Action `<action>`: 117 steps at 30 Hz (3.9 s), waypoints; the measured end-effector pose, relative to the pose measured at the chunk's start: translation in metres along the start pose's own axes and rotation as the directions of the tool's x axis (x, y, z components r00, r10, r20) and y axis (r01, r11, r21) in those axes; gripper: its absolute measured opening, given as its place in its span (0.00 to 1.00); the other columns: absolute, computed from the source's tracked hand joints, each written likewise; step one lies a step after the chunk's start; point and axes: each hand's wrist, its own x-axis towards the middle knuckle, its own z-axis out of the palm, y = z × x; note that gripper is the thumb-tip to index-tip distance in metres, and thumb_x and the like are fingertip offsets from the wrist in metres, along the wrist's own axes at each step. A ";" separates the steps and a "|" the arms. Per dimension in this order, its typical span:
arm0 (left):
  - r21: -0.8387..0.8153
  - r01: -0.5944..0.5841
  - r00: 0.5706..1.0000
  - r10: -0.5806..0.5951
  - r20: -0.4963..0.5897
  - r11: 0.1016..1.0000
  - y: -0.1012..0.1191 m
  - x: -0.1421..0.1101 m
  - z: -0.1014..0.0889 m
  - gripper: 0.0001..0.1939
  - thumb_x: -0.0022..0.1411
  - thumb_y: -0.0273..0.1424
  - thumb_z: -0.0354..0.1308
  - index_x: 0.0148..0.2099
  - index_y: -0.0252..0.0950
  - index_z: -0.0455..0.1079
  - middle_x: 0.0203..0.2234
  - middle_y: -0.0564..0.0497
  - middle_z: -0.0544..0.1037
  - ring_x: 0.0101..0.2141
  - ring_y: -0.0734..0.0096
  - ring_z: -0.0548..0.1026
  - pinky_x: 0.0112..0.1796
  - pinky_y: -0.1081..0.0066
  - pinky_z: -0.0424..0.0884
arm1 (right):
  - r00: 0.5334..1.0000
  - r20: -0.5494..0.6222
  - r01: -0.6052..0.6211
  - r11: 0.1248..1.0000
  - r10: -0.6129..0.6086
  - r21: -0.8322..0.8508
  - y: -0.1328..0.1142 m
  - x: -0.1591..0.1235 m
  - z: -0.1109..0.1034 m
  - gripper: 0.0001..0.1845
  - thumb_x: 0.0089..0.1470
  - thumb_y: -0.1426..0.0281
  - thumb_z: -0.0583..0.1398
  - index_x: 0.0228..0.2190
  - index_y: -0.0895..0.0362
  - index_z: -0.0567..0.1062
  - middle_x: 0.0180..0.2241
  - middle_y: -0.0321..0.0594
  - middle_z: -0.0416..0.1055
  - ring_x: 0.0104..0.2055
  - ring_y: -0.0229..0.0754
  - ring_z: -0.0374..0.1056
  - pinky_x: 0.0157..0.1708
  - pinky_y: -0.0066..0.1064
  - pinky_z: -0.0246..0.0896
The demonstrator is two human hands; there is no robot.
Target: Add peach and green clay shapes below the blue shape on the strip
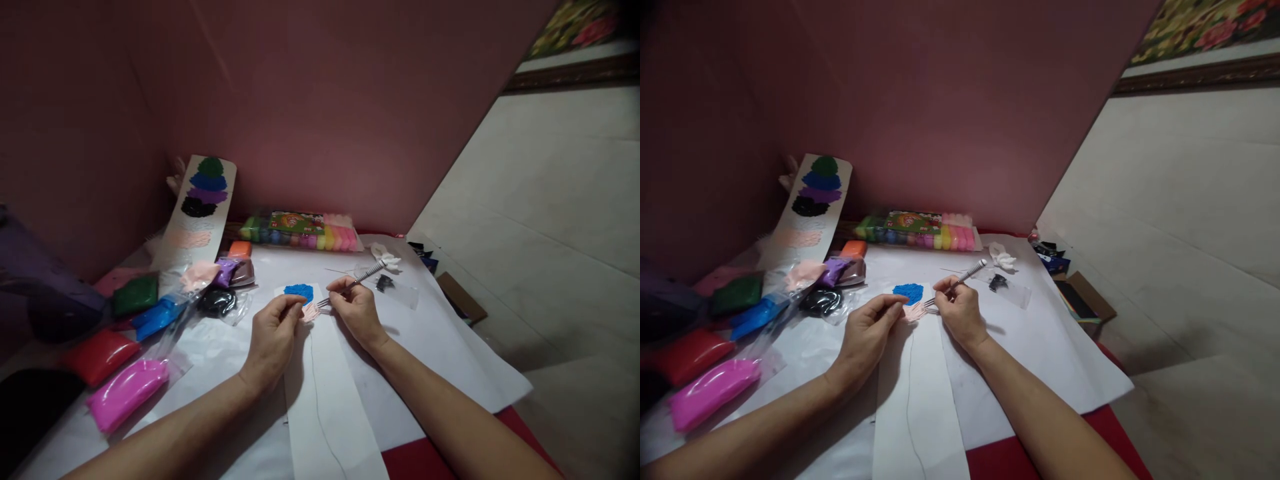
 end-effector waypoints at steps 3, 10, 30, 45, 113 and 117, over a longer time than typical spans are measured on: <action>-0.043 0.061 0.998 -0.061 0.013 0.997 0.001 0.001 0.001 0.07 0.56 0.33 0.56 0.29 0.35 0.71 0.17 0.57 0.66 0.21 0.76 0.63 0.25 0.75 0.60 | 1.000 0.027 -0.003 1.000 0.003 -0.004 -0.002 0.000 0.000 0.03 0.47 0.72 0.58 0.28 0.58 0.72 0.24 0.35 0.69 0.23 0.35 0.63 0.24 0.27 0.60; 0.005 0.028 1.000 -0.028 -0.005 1.000 -0.003 0.002 0.001 0.08 0.57 0.32 0.55 0.28 0.36 0.70 0.20 0.55 0.70 0.25 0.75 0.67 0.28 0.75 0.62 | 0.999 -0.018 0.042 0.996 -0.044 -0.072 -0.002 -0.001 0.001 0.04 0.47 0.73 0.57 0.27 0.59 0.72 0.23 0.35 0.69 0.23 0.35 0.63 0.24 0.26 0.58; -0.050 0.098 0.995 -0.099 -0.002 0.994 -0.006 0.005 0.005 0.06 0.53 0.30 0.57 0.34 0.35 0.73 0.24 0.52 0.75 0.27 0.74 0.70 0.30 0.74 0.65 | 0.986 0.061 -0.165 0.962 0.155 0.219 0.000 0.003 0.002 0.04 0.44 0.72 0.61 0.27 0.58 0.72 0.19 0.31 0.65 0.19 0.33 0.60 0.19 0.24 0.57; 0.046 0.070 0.991 -0.075 0.107 0.996 -0.008 0.007 0.007 0.10 0.51 0.36 0.61 0.33 0.34 0.74 0.24 0.50 0.76 0.27 0.70 0.71 0.28 0.72 0.66 | 0.992 0.122 -0.080 0.937 0.041 0.341 -0.019 -0.007 0.001 0.05 0.48 0.69 0.62 0.27 0.58 0.72 0.17 0.30 0.64 0.16 0.30 0.57 0.16 0.23 0.51; 0.012 0.073 0.997 -0.072 -0.017 0.997 -0.001 0.004 0.004 0.11 0.56 0.34 0.57 0.24 0.36 0.66 0.16 0.57 0.67 0.17 0.79 0.60 0.19 0.77 0.56 | 0.998 -0.002 0.057 0.984 -0.058 -0.166 -0.007 -0.003 0.003 0.05 0.46 0.74 0.56 0.26 0.57 0.72 0.19 0.33 0.67 0.19 0.35 0.61 0.22 0.26 0.57; 0.018 0.067 0.998 -0.066 -0.019 0.998 0.000 0.004 0.004 0.11 0.56 0.33 0.57 0.24 0.36 0.66 0.16 0.57 0.67 0.18 0.79 0.60 0.19 0.76 0.56 | 0.998 -0.040 0.034 0.992 -0.039 -0.122 -0.007 -0.002 0.002 0.04 0.46 0.73 0.56 0.27 0.57 0.71 0.21 0.33 0.67 0.19 0.34 0.61 0.21 0.26 0.57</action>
